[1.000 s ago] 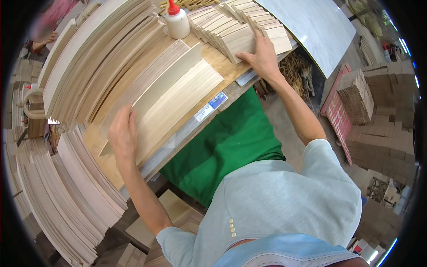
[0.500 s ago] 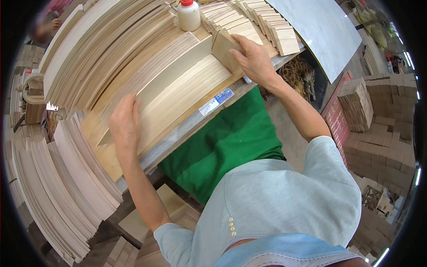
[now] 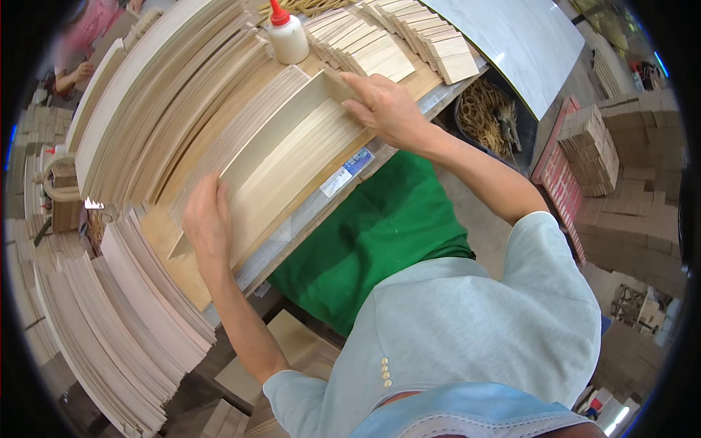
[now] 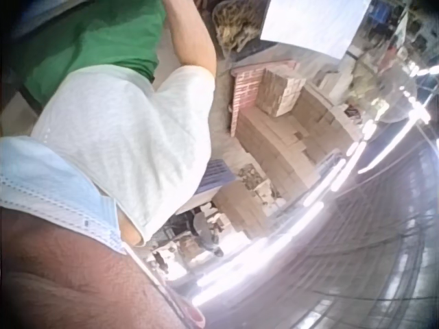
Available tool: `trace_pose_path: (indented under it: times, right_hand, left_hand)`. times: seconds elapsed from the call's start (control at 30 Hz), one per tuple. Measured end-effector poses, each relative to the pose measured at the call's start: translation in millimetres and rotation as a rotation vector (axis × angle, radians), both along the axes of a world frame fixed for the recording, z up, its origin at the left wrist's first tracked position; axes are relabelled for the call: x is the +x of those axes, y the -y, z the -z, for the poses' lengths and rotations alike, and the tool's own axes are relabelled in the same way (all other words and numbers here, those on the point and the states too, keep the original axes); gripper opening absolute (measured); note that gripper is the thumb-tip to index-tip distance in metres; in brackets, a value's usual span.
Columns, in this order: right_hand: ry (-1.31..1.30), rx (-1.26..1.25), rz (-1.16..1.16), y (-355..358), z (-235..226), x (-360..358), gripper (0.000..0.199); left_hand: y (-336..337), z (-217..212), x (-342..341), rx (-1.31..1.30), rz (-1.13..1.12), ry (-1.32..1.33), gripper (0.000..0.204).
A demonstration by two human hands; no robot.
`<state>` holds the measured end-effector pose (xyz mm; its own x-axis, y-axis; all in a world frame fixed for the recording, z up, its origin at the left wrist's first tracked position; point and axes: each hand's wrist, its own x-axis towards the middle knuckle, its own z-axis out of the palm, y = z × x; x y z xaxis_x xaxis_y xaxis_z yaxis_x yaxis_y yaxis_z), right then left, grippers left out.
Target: The recorder is applying glue and assembling thin wooden boards to create rectangular boxes.
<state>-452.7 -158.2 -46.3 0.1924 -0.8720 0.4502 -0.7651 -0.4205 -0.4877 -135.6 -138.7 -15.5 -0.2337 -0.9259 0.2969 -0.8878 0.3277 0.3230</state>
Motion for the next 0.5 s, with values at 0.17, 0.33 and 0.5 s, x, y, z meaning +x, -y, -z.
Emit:
trace_pose_path:
  times: [0.17, 0.33, 0.5]
  right_hand:
    - [0.176, 0.274, -0.033, 2.9, -13.6, -11.8, 0.053]
    - [-0.027, 0.061, 0.340, 28.4, 6.5, -66.7, 0.075]
    - [-0.268, 0.305, 0.416, 30.8, 19.9, -54.9, 0.094]
  left_hand:
    - [-5.8, -2.2, 0.4, 0.002, -0.007, 0.016, 0.025]
    - [-9.0, -13.7, -3.3, -0.029, 0.047, 0.041, 0.038]
    - [-20.2, -21.1, -22.0, -0.165, 0.001, -0.033, 0.055]
